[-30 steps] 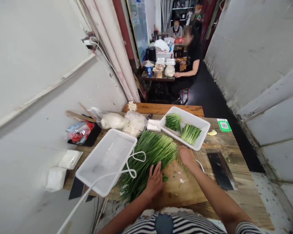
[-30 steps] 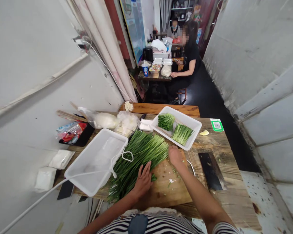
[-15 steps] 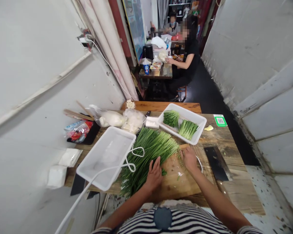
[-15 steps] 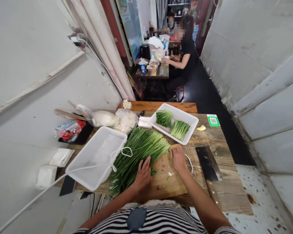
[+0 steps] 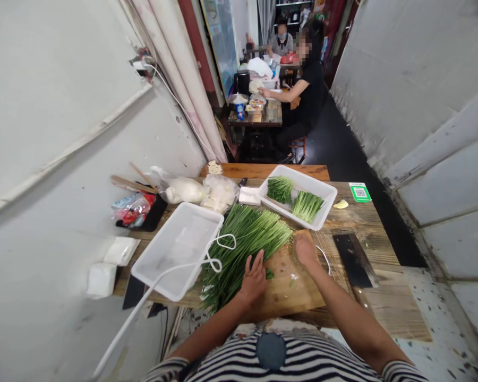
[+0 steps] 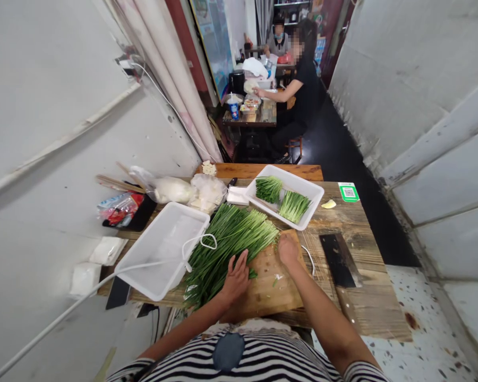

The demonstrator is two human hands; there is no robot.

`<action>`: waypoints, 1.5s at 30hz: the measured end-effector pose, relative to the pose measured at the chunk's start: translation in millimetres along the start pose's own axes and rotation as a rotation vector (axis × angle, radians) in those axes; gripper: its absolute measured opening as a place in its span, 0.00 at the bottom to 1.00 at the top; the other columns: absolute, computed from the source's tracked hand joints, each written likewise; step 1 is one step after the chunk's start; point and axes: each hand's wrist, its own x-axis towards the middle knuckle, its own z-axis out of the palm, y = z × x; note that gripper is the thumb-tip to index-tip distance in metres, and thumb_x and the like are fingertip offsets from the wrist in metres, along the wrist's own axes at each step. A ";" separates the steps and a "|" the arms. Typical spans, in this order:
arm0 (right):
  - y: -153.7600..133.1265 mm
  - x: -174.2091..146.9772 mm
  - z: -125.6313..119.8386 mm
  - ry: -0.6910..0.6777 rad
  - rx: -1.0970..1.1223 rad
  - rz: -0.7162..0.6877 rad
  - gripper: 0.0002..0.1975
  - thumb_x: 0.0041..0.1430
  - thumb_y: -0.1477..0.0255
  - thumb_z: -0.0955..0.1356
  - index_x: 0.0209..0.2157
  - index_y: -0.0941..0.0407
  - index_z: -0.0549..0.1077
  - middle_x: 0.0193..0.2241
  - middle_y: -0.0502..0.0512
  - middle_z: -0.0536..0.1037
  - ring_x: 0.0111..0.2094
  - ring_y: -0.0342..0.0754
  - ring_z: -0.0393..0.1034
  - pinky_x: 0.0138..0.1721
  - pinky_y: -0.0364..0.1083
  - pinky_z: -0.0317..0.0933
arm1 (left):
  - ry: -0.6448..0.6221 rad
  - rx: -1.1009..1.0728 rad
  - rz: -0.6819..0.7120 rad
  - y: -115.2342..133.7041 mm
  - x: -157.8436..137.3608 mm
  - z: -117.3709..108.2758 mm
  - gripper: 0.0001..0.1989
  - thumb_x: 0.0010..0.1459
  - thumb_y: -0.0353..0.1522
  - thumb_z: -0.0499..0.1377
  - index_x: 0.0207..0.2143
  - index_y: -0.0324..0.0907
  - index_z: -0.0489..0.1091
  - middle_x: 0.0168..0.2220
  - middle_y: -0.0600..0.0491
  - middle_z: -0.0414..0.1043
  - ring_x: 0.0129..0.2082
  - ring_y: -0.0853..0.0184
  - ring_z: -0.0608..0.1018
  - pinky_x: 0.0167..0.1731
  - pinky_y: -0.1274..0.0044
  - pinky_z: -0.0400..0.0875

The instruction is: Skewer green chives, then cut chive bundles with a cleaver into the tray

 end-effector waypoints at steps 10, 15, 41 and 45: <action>6.8 -72.2 4.9 0.023 0.137 0.140 0.13 0.61 0.77 0.55 0.33 0.59 0.69 0.26 0.56 0.73 0.27 0.45 0.66 0.30 0.43 0.54 | 0.063 0.037 0.046 -0.9 -2.4 -3.0 0.15 0.61 0.26 0.47 0.40 0.33 0.73 0.65 0.36 0.51 0.68 0.58 0.52 0.65 0.56 0.31; 15.0 -121.0 13.6 0.062 0.221 0.189 0.13 0.61 0.75 0.55 0.31 0.58 0.69 0.28 0.59 0.75 0.29 0.48 0.69 0.32 0.43 0.57 | 0.096 0.014 0.156 -4.4 -16.9 -1.5 0.12 0.60 0.26 0.49 0.37 0.36 0.72 0.65 0.38 0.51 0.68 0.61 0.51 0.65 0.58 0.30; 41.7 -106.1 22.3 0.131 0.420 0.193 0.17 0.57 0.62 0.57 0.27 0.56 0.70 0.26 0.58 0.76 0.27 0.49 0.68 0.31 0.44 0.57 | 0.056 -0.707 -0.300 -26.5 26.6 -141.5 0.11 0.61 0.32 0.52 0.45 0.41 0.66 0.41 0.49 0.77 0.41 0.66 0.79 0.44 0.74 0.73; 40.6 -107.5 21.3 0.135 0.407 0.182 0.18 0.57 0.62 0.56 0.28 0.56 0.70 0.25 0.58 0.76 0.26 0.49 0.67 0.30 0.44 0.56 | -0.119 -0.397 -0.327 -10.6 98.2 -152.2 0.10 0.62 0.35 0.53 0.42 0.37 0.66 0.35 0.44 0.76 0.37 0.61 0.80 0.38 0.73 0.73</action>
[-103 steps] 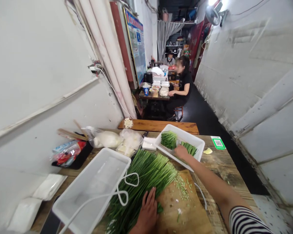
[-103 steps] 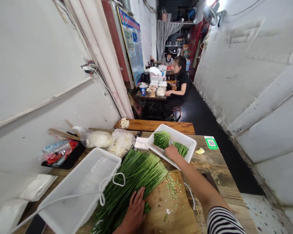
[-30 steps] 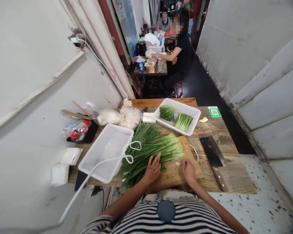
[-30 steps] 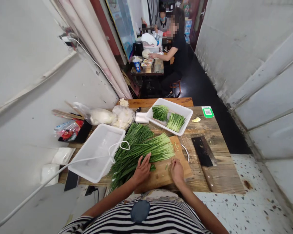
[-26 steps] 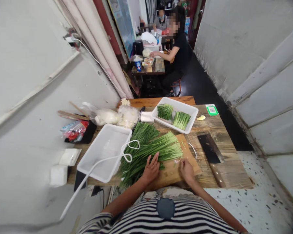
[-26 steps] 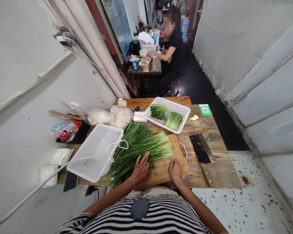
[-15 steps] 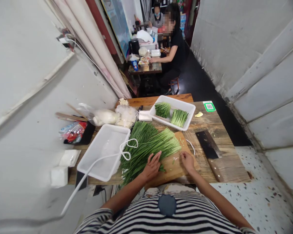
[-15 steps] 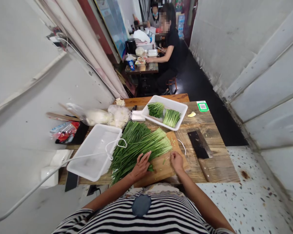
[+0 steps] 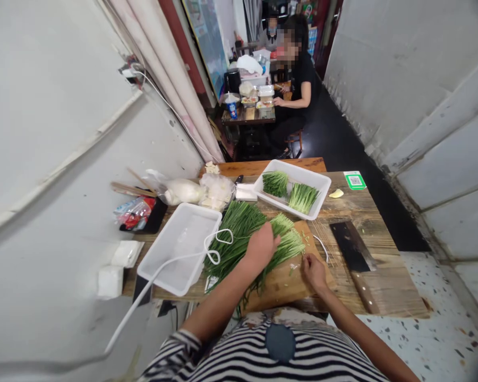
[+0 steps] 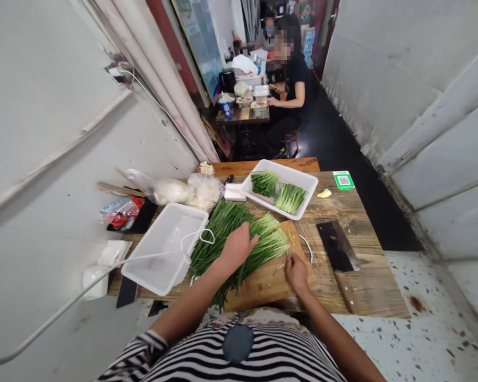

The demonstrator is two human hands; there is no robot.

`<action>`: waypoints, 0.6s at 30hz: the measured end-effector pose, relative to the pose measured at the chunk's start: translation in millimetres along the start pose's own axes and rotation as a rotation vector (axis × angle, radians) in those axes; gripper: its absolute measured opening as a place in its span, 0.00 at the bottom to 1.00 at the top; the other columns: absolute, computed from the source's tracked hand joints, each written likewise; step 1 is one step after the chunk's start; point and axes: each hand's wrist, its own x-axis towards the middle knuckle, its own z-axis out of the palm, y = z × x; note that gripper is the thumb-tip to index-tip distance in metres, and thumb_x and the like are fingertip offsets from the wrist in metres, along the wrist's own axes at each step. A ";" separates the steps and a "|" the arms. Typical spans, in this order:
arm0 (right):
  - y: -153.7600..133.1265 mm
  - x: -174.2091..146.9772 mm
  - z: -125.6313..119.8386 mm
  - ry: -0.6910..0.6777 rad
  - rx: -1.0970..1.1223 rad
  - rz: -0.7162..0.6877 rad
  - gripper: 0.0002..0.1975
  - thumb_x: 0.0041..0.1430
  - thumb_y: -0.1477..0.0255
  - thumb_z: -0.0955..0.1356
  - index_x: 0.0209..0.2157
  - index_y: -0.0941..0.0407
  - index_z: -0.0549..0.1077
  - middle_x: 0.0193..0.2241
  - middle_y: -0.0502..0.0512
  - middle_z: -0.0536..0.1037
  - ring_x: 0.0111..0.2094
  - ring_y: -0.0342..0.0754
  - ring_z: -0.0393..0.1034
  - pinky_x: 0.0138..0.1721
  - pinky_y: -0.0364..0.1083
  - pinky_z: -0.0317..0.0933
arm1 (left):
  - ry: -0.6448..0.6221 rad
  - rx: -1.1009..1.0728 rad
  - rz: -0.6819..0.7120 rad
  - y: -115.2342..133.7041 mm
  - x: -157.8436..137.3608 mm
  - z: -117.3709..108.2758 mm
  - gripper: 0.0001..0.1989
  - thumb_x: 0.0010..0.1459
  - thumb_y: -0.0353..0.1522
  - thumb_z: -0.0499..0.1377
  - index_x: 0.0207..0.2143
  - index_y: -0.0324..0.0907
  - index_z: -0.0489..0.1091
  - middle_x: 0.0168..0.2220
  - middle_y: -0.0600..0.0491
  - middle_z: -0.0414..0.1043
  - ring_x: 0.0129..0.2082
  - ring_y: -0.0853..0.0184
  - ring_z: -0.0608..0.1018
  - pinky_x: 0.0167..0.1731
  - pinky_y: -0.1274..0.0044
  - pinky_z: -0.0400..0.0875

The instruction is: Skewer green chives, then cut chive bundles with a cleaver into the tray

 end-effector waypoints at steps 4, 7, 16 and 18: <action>0.6 -0.1 -1.1 -0.004 -0.011 -0.020 0.18 0.57 0.61 0.56 0.28 0.56 0.70 0.25 0.59 0.76 0.26 0.50 0.68 0.29 0.44 0.57 | 0.000 0.216 -0.232 -7.9 63.9 1.7 0.12 0.65 0.27 0.44 0.43 0.32 0.66 0.37 0.38 0.75 0.39 0.59 0.80 0.36 0.74 0.72; 1.8 0.4 -2.0 -0.011 -0.017 -0.041 0.18 0.58 0.62 0.55 0.28 0.56 0.70 0.24 0.59 0.76 0.26 0.50 0.68 0.29 0.44 0.58 | 0.068 0.282 -0.385 -46.8 89.7 -0.6 0.18 0.65 0.24 0.39 0.46 0.31 0.65 0.40 0.37 0.75 0.41 0.59 0.80 0.37 0.73 0.72; 0.4 -16.4 -10.4 -0.107 -0.253 -0.045 0.16 0.63 0.67 0.56 0.34 0.56 0.72 0.26 0.56 0.77 0.26 0.47 0.70 0.29 0.42 0.54 | 0.065 0.305 -0.406 -121.2 117.4 20.1 0.22 0.65 0.40 0.46 0.48 0.29 0.65 0.46 0.33 0.72 0.49 0.52 0.74 0.47 0.66 0.66; -3.7 -19.4 -15.1 -0.147 -0.377 -0.051 0.15 0.65 0.68 0.56 0.37 0.56 0.72 0.29 0.56 0.78 0.28 0.46 0.71 0.28 0.41 0.53 | 0.045 0.316 -0.409 -126.4 122.7 27.3 0.29 0.64 0.46 0.46 0.48 0.27 0.66 0.48 0.30 0.71 0.51 0.48 0.72 0.51 0.62 0.63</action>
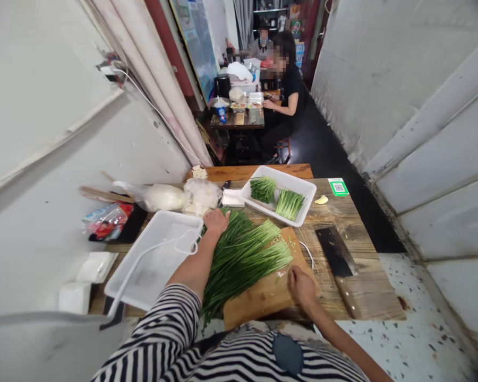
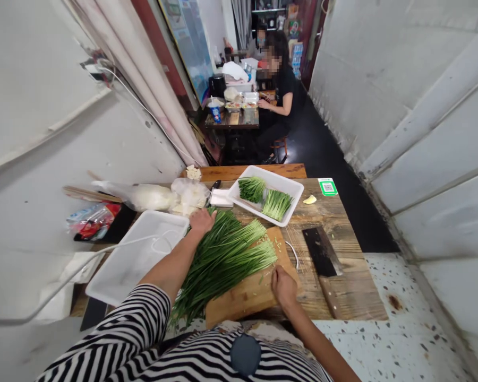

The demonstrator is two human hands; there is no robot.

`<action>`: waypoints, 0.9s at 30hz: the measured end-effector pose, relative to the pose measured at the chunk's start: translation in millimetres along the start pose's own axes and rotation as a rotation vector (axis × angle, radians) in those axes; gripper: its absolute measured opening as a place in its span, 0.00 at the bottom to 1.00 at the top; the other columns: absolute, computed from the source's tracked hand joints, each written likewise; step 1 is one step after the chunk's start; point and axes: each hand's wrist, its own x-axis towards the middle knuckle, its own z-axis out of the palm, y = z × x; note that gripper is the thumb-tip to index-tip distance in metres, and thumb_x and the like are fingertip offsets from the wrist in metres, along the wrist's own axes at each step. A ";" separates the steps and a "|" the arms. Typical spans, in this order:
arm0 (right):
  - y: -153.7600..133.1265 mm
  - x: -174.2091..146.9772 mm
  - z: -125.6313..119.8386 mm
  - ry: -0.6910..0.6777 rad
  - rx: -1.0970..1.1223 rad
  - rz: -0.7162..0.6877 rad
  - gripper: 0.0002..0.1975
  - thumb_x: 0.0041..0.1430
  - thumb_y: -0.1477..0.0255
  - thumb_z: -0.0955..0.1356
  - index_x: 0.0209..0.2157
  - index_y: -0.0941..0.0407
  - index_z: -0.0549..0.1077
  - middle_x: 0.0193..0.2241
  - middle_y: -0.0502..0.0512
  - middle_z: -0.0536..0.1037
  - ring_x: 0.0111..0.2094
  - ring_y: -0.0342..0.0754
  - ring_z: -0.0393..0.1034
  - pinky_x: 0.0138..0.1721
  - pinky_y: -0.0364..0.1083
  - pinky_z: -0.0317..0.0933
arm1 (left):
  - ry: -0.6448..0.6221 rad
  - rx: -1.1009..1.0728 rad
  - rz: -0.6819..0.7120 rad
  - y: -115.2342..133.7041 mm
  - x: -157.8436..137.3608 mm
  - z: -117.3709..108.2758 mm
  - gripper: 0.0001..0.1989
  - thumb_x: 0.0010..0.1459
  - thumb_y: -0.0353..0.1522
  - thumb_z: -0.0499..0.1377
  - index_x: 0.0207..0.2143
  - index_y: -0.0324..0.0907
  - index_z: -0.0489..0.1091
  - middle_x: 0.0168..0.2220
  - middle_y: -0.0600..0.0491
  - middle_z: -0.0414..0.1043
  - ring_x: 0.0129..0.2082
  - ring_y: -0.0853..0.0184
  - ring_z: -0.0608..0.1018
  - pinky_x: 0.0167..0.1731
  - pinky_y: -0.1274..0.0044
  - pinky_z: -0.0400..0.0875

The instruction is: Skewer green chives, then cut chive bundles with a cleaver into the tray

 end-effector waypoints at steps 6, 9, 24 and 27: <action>1.4 -1.7 -10.2 -0.086 -0.062 -0.106 0.14 0.65 0.72 0.58 0.37 0.58 0.74 0.35 0.58 0.79 0.33 0.47 0.72 0.32 0.41 0.55 | 0.178 0.012 -0.001 22.5 -22.0 2.7 0.38 0.62 0.48 0.46 0.59 0.20 0.55 0.61 0.24 0.55 0.63 0.42 0.57 0.61 0.54 0.46; 7.6 -11.1 -11.1 -0.116 -0.038 -0.129 0.14 0.64 0.70 0.59 0.37 0.57 0.75 0.35 0.57 0.79 0.34 0.47 0.72 0.34 0.41 0.57 | 0.302 -0.086 0.381 51.5 -84.2 21.0 0.33 0.65 0.43 0.43 0.61 0.24 0.54 0.64 0.30 0.53 0.65 0.48 0.55 0.62 0.58 0.47; 90.1 -20.4 -71.6 -0.013 -0.317 0.455 0.30 0.62 0.71 0.62 0.63 0.65 0.55 0.47 0.70 0.70 0.49 0.59 0.66 0.47 0.51 0.58 | 0.099 -0.049 0.886 104.8 -199.0 97.6 0.34 0.63 0.45 0.48 0.63 0.29 0.55 0.63 0.37 0.58 0.64 0.55 0.60 0.63 0.62 0.52; 92.2 -13.0 -77.8 -0.037 -0.218 0.485 0.33 0.60 0.72 0.62 0.64 0.65 0.52 0.46 0.71 0.71 0.44 0.57 0.70 0.44 0.49 0.60 | 0.124 -0.048 0.867 103.2 -217.1 105.4 0.38 0.61 0.49 0.49 0.63 0.28 0.55 0.64 0.39 0.56 0.63 0.55 0.60 0.62 0.65 0.55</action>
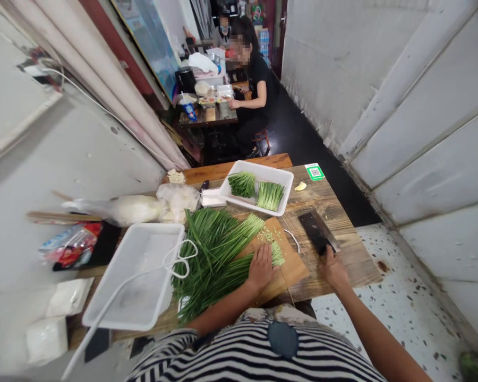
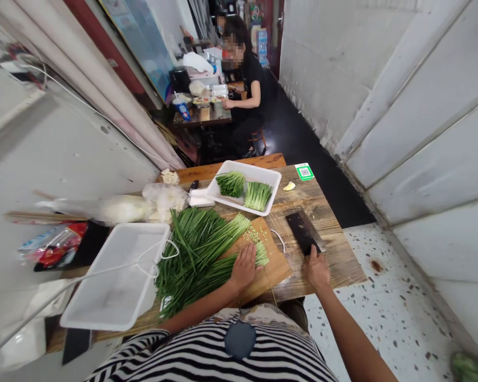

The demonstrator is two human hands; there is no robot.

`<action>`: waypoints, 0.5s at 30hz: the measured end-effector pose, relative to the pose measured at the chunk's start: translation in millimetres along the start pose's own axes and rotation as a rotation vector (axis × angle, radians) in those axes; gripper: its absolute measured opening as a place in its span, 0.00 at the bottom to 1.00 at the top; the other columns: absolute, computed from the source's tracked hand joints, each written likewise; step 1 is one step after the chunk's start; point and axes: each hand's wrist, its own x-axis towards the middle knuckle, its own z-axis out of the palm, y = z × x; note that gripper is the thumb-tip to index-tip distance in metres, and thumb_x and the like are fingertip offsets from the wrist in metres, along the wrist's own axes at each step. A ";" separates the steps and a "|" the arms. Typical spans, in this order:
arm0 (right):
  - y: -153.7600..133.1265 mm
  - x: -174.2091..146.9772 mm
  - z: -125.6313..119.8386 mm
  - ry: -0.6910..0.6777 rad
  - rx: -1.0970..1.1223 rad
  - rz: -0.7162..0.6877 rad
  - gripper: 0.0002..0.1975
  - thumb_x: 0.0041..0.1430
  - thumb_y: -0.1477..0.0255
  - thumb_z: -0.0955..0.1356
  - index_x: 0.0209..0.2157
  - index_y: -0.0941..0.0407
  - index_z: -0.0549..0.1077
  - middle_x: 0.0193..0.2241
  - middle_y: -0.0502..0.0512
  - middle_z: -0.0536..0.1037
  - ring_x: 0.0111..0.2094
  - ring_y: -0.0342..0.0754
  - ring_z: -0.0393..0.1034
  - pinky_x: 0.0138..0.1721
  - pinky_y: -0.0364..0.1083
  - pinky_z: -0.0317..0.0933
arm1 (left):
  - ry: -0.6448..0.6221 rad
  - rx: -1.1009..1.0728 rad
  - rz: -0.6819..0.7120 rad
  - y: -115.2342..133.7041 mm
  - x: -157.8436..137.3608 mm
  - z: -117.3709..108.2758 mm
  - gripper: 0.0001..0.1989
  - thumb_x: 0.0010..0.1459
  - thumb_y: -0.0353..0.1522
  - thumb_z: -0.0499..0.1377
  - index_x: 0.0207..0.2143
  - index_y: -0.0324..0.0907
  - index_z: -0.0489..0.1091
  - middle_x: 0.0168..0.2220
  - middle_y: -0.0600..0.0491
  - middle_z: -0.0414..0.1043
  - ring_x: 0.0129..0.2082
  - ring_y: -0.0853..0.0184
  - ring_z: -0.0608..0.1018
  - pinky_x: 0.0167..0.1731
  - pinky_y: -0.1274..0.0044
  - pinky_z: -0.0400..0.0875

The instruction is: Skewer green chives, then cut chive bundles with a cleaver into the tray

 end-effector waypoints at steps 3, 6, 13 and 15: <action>8.3 -12.0 -6.5 0.067 0.163 0.013 0.32 0.59 0.69 0.62 0.63 0.65 0.52 0.40 0.67 0.75 0.38 0.54 0.73 0.39 0.48 0.61 | -0.004 0.015 -0.047 9.6 -9.7 -0.3 0.36 0.63 0.47 0.48 0.64 0.29 0.54 0.67 0.40 0.50 0.64 0.56 0.59 0.60 0.67 0.58; 21.8 -48.9 -5.7 0.105 0.299 -0.078 0.26 0.63 0.63 0.57 0.58 0.62 0.61 0.30 0.59 0.77 0.31 0.53 0.73 0.35 0.47 0.62 | -0.049 0.011 -0.104 13.6 -14.4 -4.6 0.34 0.65 0.44 0.46 0.64 0.29 0.52 0.67 0.41 0.48 0.63 0.56 0.59 0.58 0.66 0.60; 13.7 -142.0 22.7 0.035 0.224 -0.405 0.22 0.68 0.63 0.51 0.45 0.58 0.70 0.31 0.60 0.78 0.29 0.49 0.74 0.30 0.43 0.60 | -0.107 -0.019 -0.160 14.6 -16.2 -6.4 0.32 0.66 0.43 0.44 0.65 0.31 0.51 0.67 0.40 0.50 0.63 0.56 0.61 0.56 0.65 0.60; -1.8 -144.9 20.0 -0.026 0.110 -0.409 0.20 0.68 0.67 0.51 0.45 0.57 0.69 0.31 0.60 0.79 0.29 0.49 0.74 0.27 0.43 0.58 | -0.116 -0.018 -0.153 13.8 -15.7 -5.4 0.32 0.66 0.43 0.44 0.65 0.31 0.52 0.66 0.39 0.51 0.62 0.56 0.62 0.56 0.65 0.61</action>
